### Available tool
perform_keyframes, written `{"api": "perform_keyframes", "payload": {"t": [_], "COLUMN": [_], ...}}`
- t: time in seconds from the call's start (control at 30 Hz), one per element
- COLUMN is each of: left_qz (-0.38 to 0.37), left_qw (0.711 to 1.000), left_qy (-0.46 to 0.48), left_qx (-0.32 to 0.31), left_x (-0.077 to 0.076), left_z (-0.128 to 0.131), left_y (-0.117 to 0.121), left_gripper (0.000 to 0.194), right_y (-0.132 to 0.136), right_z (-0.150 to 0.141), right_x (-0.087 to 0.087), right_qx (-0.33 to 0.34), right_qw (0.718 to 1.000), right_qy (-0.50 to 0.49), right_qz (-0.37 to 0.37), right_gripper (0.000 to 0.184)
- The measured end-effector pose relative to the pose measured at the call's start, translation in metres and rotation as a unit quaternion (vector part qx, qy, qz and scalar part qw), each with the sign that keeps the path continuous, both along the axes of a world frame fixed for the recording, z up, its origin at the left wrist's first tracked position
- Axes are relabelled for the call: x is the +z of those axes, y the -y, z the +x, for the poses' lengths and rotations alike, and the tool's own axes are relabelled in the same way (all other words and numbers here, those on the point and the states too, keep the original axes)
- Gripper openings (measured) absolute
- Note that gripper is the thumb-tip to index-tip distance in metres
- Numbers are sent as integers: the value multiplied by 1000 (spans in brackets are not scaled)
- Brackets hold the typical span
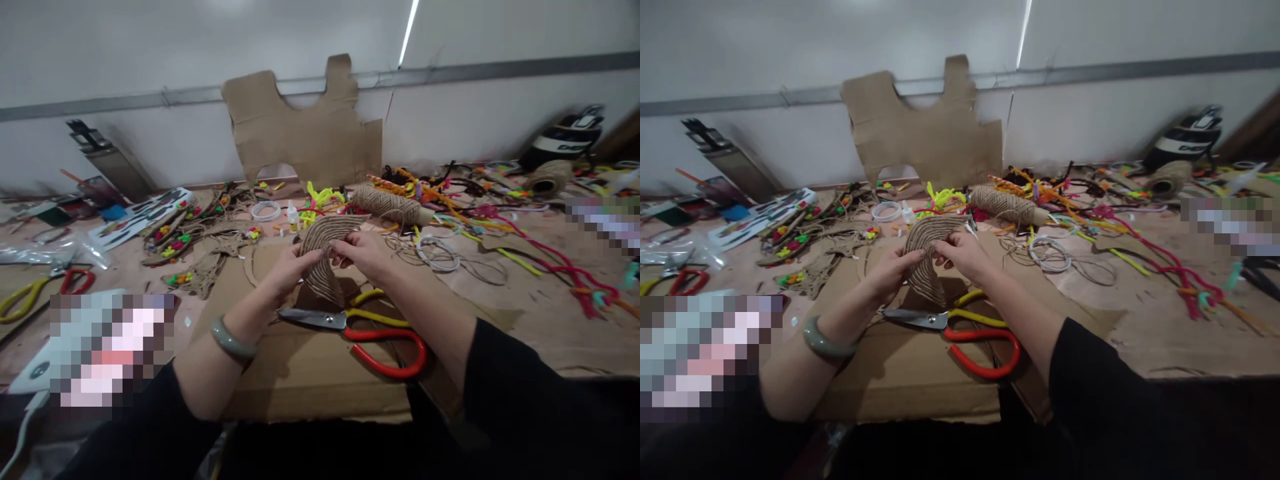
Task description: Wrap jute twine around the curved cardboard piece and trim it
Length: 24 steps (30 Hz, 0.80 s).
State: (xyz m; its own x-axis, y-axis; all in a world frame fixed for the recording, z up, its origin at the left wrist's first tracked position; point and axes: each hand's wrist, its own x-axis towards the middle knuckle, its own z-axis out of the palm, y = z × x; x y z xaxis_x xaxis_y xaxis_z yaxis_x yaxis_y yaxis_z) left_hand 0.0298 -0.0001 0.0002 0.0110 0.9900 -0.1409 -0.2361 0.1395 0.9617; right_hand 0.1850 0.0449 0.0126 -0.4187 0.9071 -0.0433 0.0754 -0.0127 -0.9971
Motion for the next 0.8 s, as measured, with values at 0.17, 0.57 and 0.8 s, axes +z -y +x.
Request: {"api": "perform_keyframes", "payload": {"t": [0.17, 0.57, 0.8], "left_qz": [-24, 8, 0], "left_qw": [1000, 999, 999], "left_qy": [17, 6, 35], "left_qx": [2, 52, 36], "left_x": [-1, -6, -3], "left_z": [6, 2, 6], "left_y": [-2, 0, 2], "left_gripper": [37, 41, 39], "right_y": [-1, 3, 4], "right_z": [5, 6, 10], "right_x": [-11, -9, -9], "right_qx": [-2, -18, 3], "right_qw": [999, 997, 1000], "right_qy": [-17, -31, -19], "right_qz": [-44, -62, -11], "right_gripper": [24, 28, 35]}}
